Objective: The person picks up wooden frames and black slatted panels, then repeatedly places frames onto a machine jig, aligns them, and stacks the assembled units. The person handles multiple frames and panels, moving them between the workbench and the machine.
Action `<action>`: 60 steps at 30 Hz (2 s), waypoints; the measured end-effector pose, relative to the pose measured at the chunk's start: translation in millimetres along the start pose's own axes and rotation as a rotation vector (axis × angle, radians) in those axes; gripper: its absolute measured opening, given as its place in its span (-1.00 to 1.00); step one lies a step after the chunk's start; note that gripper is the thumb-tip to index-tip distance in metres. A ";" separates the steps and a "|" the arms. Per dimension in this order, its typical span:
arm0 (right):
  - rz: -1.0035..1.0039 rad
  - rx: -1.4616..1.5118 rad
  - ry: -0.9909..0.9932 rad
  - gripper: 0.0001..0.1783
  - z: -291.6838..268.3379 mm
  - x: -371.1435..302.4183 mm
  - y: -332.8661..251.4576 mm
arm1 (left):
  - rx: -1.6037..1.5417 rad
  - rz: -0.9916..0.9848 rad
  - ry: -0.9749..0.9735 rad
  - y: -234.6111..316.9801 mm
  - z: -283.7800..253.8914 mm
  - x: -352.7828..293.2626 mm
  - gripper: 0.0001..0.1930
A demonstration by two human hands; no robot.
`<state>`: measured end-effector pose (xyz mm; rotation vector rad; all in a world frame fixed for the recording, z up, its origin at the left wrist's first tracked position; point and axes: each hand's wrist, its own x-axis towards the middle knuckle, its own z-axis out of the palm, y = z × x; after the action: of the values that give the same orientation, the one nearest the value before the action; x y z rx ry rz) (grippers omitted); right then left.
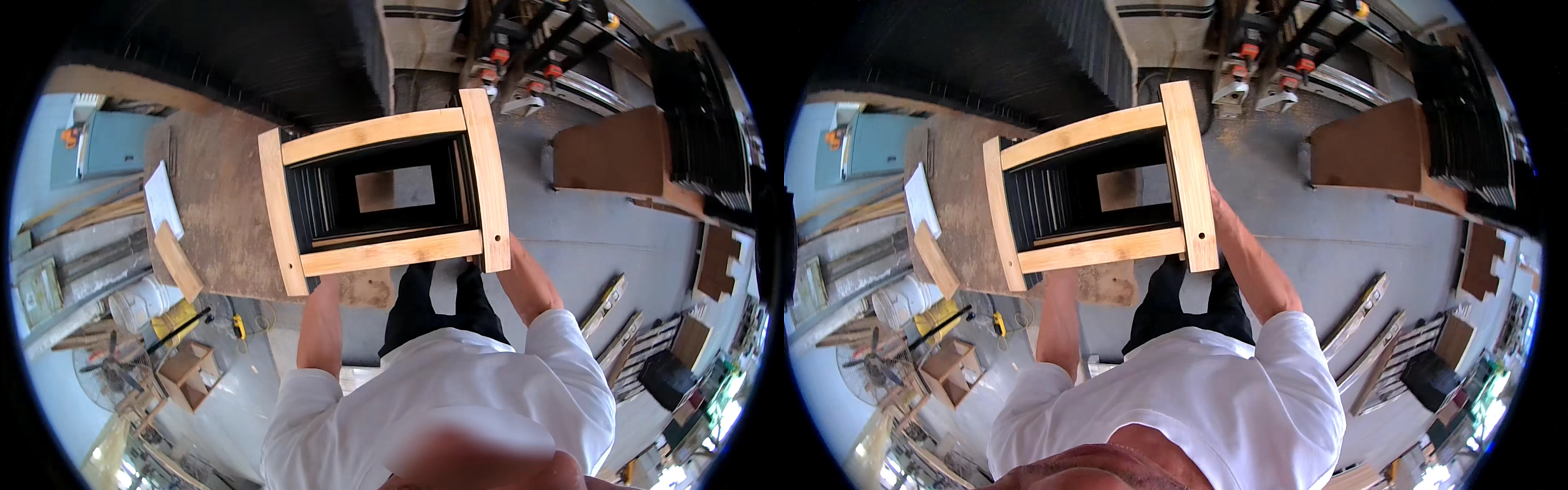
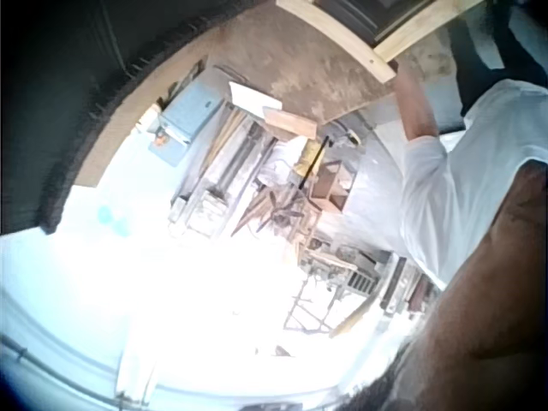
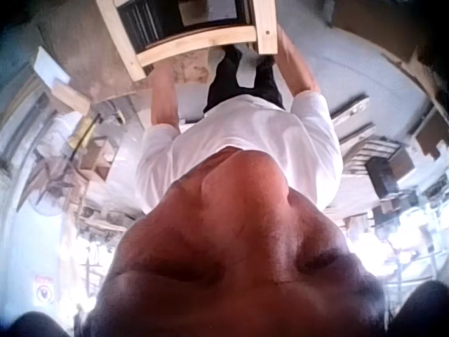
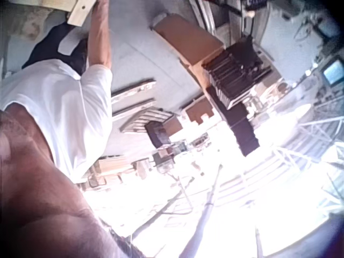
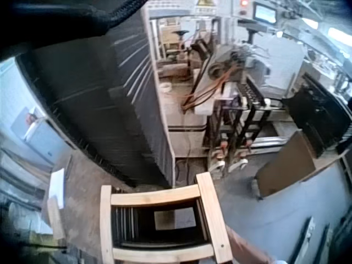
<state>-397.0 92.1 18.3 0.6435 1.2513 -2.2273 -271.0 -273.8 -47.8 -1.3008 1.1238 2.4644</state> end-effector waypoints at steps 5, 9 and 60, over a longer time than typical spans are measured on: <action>-0.053 0.070 0.145 -0.13 -70.6 -93.1 -19.1 | 0.052 -0.019 -0.094 -6.5 47.2 -38.5 -0.53; -0.128 0.152 0.264 -0.12 -130.4 -183.2 -35.7 | 0.128 -0.035 -0.212 -14.6 117.3 -70.8 -0.53; -0.882 0.231 0.789 0.04 -634.5 -690.2 -715.7 | 1.060 -0.261 -1.911 -435.5 1255.5 -596.7 -0.43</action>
<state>-221.1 1101.3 603.0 1.3520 1.9419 -2.9890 -536.8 1002.8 601.6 0.9944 0.9814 1.2507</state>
